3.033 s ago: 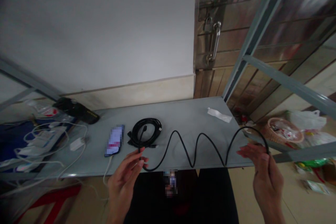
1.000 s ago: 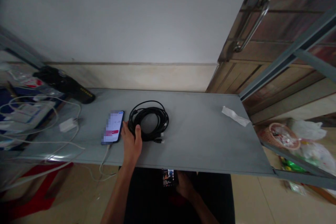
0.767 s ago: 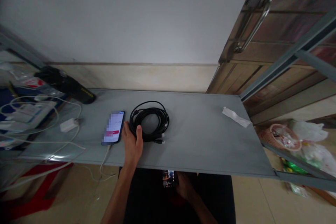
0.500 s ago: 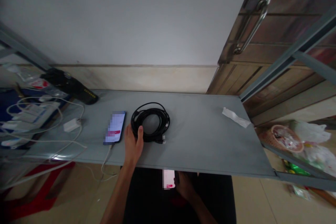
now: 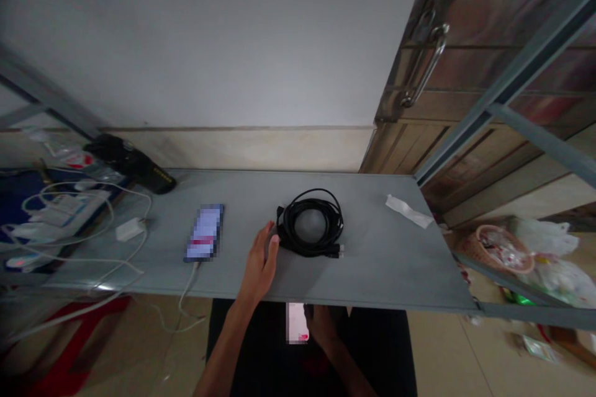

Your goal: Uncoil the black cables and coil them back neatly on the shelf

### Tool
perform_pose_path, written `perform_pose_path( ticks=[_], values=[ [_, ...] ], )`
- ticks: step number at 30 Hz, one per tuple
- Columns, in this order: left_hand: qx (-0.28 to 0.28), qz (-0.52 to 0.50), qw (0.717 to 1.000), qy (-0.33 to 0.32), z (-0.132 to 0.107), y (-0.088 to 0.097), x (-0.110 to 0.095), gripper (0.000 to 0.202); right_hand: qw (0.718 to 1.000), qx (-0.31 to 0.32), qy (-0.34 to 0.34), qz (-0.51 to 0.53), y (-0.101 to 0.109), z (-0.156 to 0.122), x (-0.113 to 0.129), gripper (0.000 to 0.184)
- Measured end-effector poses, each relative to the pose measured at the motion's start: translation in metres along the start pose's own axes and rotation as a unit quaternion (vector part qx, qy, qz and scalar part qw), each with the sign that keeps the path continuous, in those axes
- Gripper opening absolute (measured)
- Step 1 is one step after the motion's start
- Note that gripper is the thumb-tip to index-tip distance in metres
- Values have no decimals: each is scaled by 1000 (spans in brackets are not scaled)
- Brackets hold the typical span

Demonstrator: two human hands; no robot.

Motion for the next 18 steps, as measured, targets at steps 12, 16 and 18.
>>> perform_pose_path(
  ticks=[12, 16, 18],
  values=[
    [-93, 8, 995, 22, 0, 56, 28, 46, 999, 28, -26, -26, -2, -5, 12, 63],
    [-98, -7, 995, 1, -11, 59, 18, 40, 999, 49, -15, -11, 7, -17, 15, 70],
    [-86, -30, 996, 5, -20, 57, 13, 37, 999, 43, -6, -2, 18, -27, 17, 62]
  ],
)
Point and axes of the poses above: each hand's wrist, its own z-axis towards the middle knuckle, its own y-axis out of the back of the hand, x = y × z, the point moved 8 cm from there along z, towards the middle knuckle, and after that the axes turned 9 degrees about z, right-handed, at the moved point
